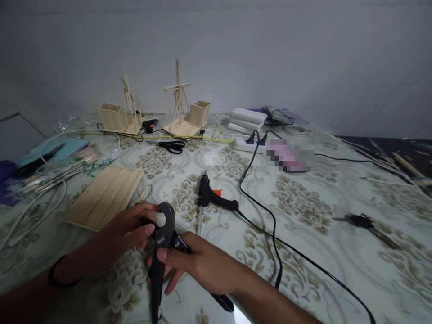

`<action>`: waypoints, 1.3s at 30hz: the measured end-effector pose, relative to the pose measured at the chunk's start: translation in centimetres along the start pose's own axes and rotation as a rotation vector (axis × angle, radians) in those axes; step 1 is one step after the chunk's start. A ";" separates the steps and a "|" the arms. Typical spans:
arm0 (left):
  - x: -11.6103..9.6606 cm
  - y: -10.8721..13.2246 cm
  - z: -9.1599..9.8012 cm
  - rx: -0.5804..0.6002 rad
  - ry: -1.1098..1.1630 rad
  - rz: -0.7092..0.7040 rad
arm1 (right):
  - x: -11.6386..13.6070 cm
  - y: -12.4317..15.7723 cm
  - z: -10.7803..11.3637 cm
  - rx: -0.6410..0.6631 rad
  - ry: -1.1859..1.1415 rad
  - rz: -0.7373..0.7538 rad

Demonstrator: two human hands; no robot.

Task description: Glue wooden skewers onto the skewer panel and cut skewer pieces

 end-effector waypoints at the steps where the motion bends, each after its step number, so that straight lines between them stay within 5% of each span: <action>1: 0.0 0.0 -0.1 0.014 0.009 0.011 | 0.2 0.0 -0.1 0.009 -0.016 0.028; 6: -0.6 0.2 -0.7 0.067 0.078 0.001 | 1.1 0.1 0.4 -0.107 -0.095 0.148; 12: 0.1 -0.2 -0.1 -0.020 -0.053 0.041 | 2.3 0.6 4.4 -0.535 -0.288 0.362; 15: 0.5 -0.4 0.2 -0.076 -0.150 0.062 | 2.6 0.9 5.8 -0.641 -0.377 0.406; 39: -1.9 0.1 0.6 -0.169 -0.430 -0.254 | 3.5 1.4 6.1 -0.603 -0.374 0.433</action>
Point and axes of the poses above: each hand's wrist, its own y-axis away from the middle knuckle, its own z-axis out of the back of the hand, x = y × z, the point moved 7 cm from there along -y, towards the middle knuckle
